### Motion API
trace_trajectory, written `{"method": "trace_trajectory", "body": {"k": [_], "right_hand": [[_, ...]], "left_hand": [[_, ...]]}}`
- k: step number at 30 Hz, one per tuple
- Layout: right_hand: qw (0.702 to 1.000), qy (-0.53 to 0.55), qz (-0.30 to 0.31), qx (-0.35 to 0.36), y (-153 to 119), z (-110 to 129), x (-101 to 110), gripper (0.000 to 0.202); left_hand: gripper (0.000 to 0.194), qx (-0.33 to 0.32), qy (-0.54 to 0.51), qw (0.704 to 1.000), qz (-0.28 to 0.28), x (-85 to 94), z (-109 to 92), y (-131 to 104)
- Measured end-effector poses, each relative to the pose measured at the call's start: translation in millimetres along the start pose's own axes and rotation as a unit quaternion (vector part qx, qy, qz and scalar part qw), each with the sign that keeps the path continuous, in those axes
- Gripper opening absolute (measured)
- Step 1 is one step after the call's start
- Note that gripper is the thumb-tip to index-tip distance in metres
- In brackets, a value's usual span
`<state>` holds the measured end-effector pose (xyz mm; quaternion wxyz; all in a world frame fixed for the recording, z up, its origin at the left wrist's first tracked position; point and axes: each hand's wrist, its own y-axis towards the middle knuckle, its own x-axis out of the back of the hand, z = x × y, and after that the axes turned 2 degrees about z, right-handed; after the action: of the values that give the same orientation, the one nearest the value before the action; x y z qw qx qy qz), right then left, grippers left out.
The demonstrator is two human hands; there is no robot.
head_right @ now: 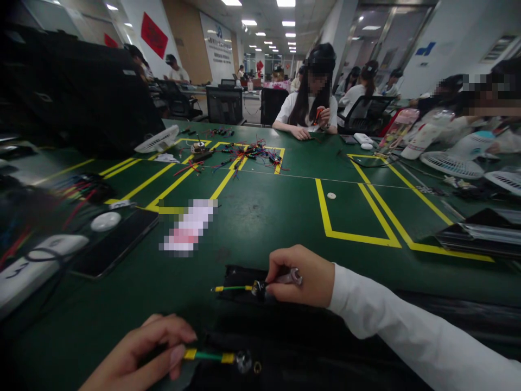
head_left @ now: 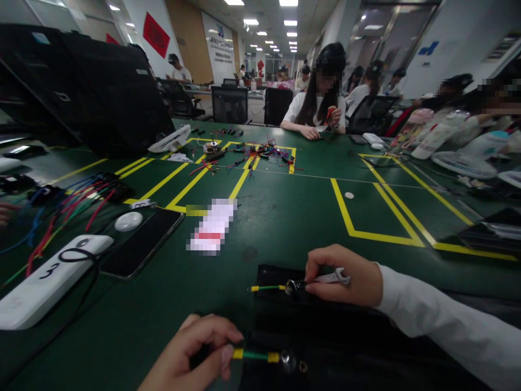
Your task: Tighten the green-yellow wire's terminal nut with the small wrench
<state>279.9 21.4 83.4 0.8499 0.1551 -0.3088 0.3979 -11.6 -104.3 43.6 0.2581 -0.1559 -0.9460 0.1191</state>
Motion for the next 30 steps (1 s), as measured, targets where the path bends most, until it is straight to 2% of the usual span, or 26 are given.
{"method": "trace_trajectory", "body": {"k": [4,8,18,20,23,30], "right_hand": [[1.0,-0.003,-0.009,-0.005,-5,-2,-3,0.01],[1.0,-0.018,-0.007,0.002,-8,-3,-6,0.011],[0.998,-0.053,0.04,0.023,-9,-14,-6,0.015],[0.997,-0.055,0.042,0.024,-10,-16,-7,0.016],[0.997,-0.055,0.043,0.025,-10,-17,-9,0.017],[0.998,-0.056,0.028,0.021,-13,-15,-12,0.017]], "left_hand": [[0.02,0.003,-0.02,1.0,-0.008,-0.9,-4,-2],[0.018,-0.011,0.01,1.0,-0.022,-5.8,-10,-3],[0.02,-0.09,0.09,0.992,0.001,-5.2,-22,0],[0.02,-0.088,0.105,0.99,0.013,-3.6,-23,-1],[0.01,-0.076,0.119,0.989,0.036,-2.4,-24,-3],[0.01,-0.052,0.049,0.995,0.071,-5.2,-27,-3]]}}
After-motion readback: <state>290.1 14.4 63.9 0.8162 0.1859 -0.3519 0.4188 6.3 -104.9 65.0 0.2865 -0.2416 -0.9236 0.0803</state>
